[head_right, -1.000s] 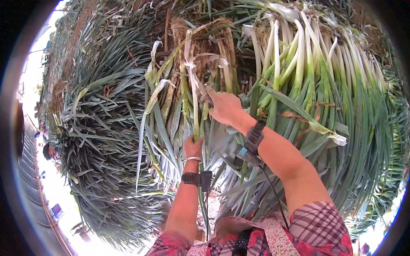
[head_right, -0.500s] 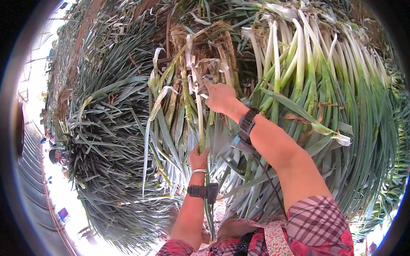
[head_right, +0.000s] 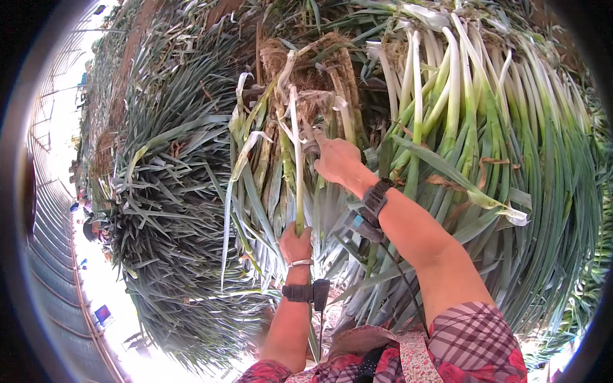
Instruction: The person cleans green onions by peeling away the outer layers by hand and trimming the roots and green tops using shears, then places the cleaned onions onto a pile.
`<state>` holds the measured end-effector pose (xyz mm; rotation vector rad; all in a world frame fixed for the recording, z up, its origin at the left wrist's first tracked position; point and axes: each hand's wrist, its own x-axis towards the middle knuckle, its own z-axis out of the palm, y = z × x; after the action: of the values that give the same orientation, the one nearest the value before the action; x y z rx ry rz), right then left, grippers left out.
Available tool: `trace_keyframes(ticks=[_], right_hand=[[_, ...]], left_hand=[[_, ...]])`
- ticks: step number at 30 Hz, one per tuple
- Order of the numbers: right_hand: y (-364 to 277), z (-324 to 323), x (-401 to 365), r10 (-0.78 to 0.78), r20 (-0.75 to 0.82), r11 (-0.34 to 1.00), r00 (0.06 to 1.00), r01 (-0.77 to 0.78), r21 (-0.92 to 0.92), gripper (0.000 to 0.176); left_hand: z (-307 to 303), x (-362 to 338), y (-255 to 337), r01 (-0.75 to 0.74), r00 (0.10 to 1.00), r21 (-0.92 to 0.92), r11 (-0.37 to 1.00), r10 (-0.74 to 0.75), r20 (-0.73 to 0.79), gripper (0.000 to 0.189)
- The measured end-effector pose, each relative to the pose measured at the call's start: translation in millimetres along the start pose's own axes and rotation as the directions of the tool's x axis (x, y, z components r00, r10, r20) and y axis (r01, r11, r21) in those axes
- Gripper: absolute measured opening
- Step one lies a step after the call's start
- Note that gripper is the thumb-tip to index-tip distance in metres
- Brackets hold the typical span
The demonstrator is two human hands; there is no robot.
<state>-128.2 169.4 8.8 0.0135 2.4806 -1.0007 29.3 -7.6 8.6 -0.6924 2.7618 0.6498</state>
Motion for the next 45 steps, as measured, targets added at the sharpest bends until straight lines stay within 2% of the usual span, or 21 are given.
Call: trace_keyframes(ticks=[11, 15, 17, 20, 22, 23, 24, 26, 28, 30, 31, 33, 35, 36, 37, 38, 39, 40, 41, 43, 45], right_hand=[[-4.5, -22.7, -4.1, -0.019, 0.096, 1.0, 0.995, 0.019, 0.002, 0.069], [10.1, -27.0, -7.8, -0.003, 0.129, 0.999, 0.992, -0.002, 0.033, 0.069], [18.1, -44.2, -22.1, -0.004, 0.137, 0.975, 0.991, -0.027, 0.219, 0.07], [58.1, -74.2, -50.6, -0.136, -0.217, 0.891, 0.967, 0.215, 0.401, 0.073], [69.7, -136.1, -90.2, 0.044, -0.321, 0.862, 0.946, 0.126, 0.491, 0.063], [77.9, -167.9, -113.4, 0.129, -0.393, 0.926, 0.91, 0.031, 0.377, 0.06], [95.3, -188.4, -133.3, 0.08, -0.581, 0.982, 0.81, 0.037, 0.187, 0.058], [96.5, -224.7, -165.9, 0.248, -0.692, 0.965, 0.678, -0.111, 0.236, 0.059], [95.2, -230.2, -180.0, 0.175, -0.673, 0.984, 0.718, -0.107, 0.142, 0.06], [98.3, -214.2, -184.1, 0.109, -0.565, 0.988, 0.818, -0.025, 0.155, 0.067], [91.9, -199.5, -176.4, 0.025, -0.462, 0.986, 0.887, 0.053, 0.155, 0.069], [75.2, -170.0, -162.8, -0.1, -0.225, 0.992, 0.969, 0.114, 0.048, 0.07], [67.4, -145.4, -147.3, -0.093, 0.058, 0.993, 0.994, 0.097, -0.062, 0.07], [66.2, -135.9, -136.4, -0.066, 0.206, 0.996, 0.976, 0.078, -0.052, 0.07], [63.9, -128.3, -129.5, -0.059, 0.203, 0.996, 0.977, 0.072, -0.056, 0.07], [62.3, -123.0, -123.7, -0.043, 0.246, 0.987, 0.968, 0.079, -0.137, 0.069], [63.6, -119.7, -119.6, -0.021, 0.289, 0.971, 0.957, 0.088, -0.223, 0.068], [67.3, -115.6, -114.7, -0.009, 0.281, 0.966, 0.96, 0.081, -0.244, 0.068], [70.8, -109.6, -109.2, 0.027, 0.287, 0.966, 0.958, 0.049, -0.255, 0.068], [75.2, -103.5, -101.2, 0.054, 0.279, 0.96, 0.959, 0.027, -0.278, 0.067], [78.6, -94.7, -105.8, 0.04, 0.202, 0.977, 0.979, 0.004, -0.213, 0.066]], left_hand=[[-17.2, -20.2, 17.6, 0.011, 0.997, 0.02, 1.0, -0.013, 0.075, 0.029], [-32.5, -37.5, 46.3, -0.024, 0.997, -0.171, 0.985, 0.036, 0.069, 0.032], [-45.3, -49.3, 78.3, -0.027, 0.996, -0.284, 0.959, 0.052, 0.078, 0.032], [-55.1, -57.8, 146.3, -0.164, 0.94, -0.463, 0.871, 0.28, 0.195, 0.032], [-43.9, -53.8, 195.3, -0.237, 0.878, -0.531, 0.813, 0.414, 0.242, 0.032], [-26.2, -52.5, 220.3, -0.265, 0.857, -0.594, 0.76, 0.467, 0.216, 0.032], [4.4, -48.0, 239.2, -0.224, 0.839, -0.676, 0.702, 0.492, 0.233, 0.034], [60.2, -46.8, 278.0, -0.238, 0.796, -0.697, 0.676, 0.547, 0.259, 0.038], [84.9, -64.7, 297.3, -0.283, 0.776, -0.644, 0.711, 0.564, 0.281, 0.04], [92.7, -94.1, 297.4, -0.591, 0.635, -0.374, 0.715, 0.698, 0.33, 0.042], [91.4, -102.3, 288.2, -0.578, 0.641, -0.378, 0.723, 0.689, 0.339, 0.042], [77.3, -104.7, 257.5, -0.264, 0.585, -0.884, 0.385, 0.793, 0.171, 0.029], [34.6, -66.3, 214.5, -0.288, 0.354, -0.724, 0.627, 0.772, 0.528, 0.022], [32.5, -52.5, 185.9, -0.342, 0.489, -0.542, 0.767, 0.638, 0.594, 0.017], [65.0, -27.6, 133.8, -0.428, 0.603, -0.551, 0.716, 0.681, 0.416, 0.017], [35.3, -6.5, 140.7, 0.102, 0.804, -0.54, 0.836, 0.25, 0.54, 0.017], [86.4, 36.8, 72.7, 0.054, 0.88, -0.633, 0.772, 0.263, 0.396, 0.018], [78.7, 56.6, 82.6, 0.033, 0.958, -0.543, 0.839, 0.127, 0.255, 0.024], [80.6, 77.3, 89.5, -0.037, 0.976, -0.42, 0.907, 0.123, 0.18, 0.032], [137.4, 118.1, 82.7, -0.048, 0.98, -0.451, 0.891, 0.129, 0.15, 0.046], [187.0, 150.5, 86.5, 0.002, 0.956, -0.042, 0.999, 0.01, 0.292, 0.079]])
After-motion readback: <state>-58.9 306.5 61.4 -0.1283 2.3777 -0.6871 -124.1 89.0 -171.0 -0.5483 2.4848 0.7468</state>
